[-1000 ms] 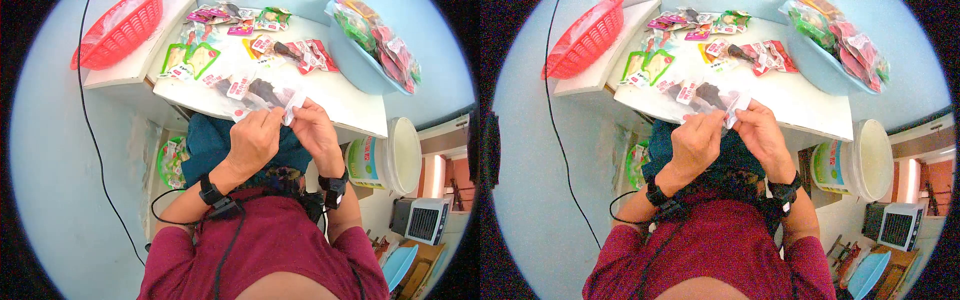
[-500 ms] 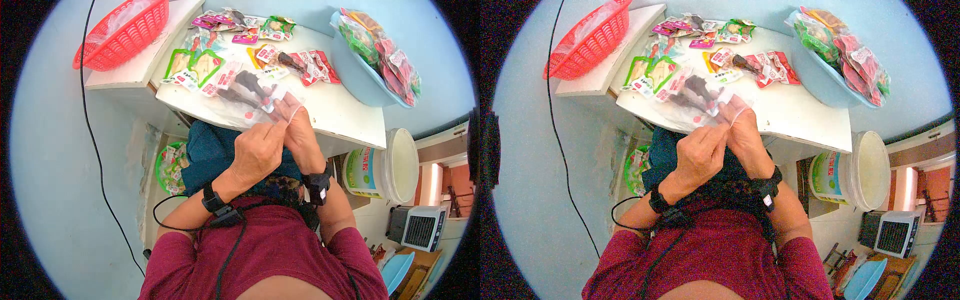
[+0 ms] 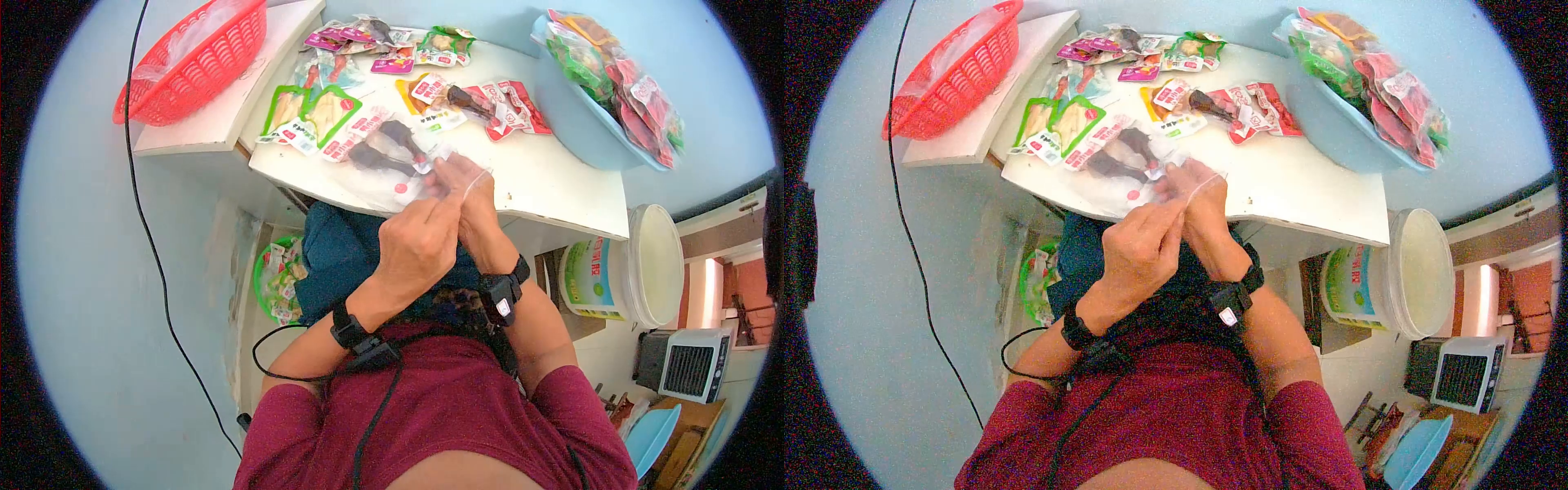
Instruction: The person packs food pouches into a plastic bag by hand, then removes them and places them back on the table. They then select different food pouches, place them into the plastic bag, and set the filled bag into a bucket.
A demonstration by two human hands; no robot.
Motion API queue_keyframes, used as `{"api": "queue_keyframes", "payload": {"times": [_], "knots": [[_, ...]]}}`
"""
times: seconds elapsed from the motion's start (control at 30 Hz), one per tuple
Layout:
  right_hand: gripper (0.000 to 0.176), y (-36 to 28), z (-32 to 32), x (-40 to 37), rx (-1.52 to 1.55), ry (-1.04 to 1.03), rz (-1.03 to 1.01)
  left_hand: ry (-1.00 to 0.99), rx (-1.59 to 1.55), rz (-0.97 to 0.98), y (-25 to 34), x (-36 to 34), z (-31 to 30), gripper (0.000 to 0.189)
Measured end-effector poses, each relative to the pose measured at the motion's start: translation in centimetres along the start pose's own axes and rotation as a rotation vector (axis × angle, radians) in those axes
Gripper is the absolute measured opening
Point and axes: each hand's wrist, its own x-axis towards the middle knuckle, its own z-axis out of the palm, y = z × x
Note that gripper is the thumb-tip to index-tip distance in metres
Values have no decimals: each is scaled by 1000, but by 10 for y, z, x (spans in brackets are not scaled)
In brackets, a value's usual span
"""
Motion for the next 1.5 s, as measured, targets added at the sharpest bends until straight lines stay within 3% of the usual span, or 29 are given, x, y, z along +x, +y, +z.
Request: {"api": "queue_keyframes", "payload": {"times": [0.13,0.23,0.33,0.4,0.5,0.6,0.7,0.8,0.9,1.0,1.1,1.3,1.4,1.5], "knots": [[28,-12,0,-17,168,-74,-9,72,-33,15,-8,2,1,18],[27,-28,-27,-31,-24,-79,123,84,-69,-11,-10,2,1,18],[21,-61,-47,-37,-309,1,125,49,-77,-58,-9,2,-1,16],[22,-65,-67,-21,-446,143,-114,26,-81,-86,-7,2,-3,16],[32,-80,-82,10,-711,218,-212,-6,-85,-108,-4,0,-5,18],[41,-76,-90,52,-1216,266,-681,-41,-36,-92,-2,-2,-7,21],[45,-78,-75,78,-1390,265,-771,-81,32,-54,1,-4,-11,24],[45,-72,-76,105,-1582,182,-741,-106,63,-38,1,-6,-15,23],[71,-83,-70,108,-1652,75,-382,-100,71,-16,-5,-10,-17,19],[77,-80,-74,113,-1634,146,-486,-80,68,-9,-8,-10,-15,14],[76,-85,-73,110,-1552,128,-385,-74,57,-7,-6,-8,-13,10],[38,-89,-83,86,-1321,169,-517,-15,25,-24,-5,-5,-11,10],[30,-96,-91,58,-1237,298,-625,-17,26,-60,-3,-4,-11,9],[22,-112,-81,-5,-610,262,-460,12,13,-57,-4,-4,-8,9]]}}
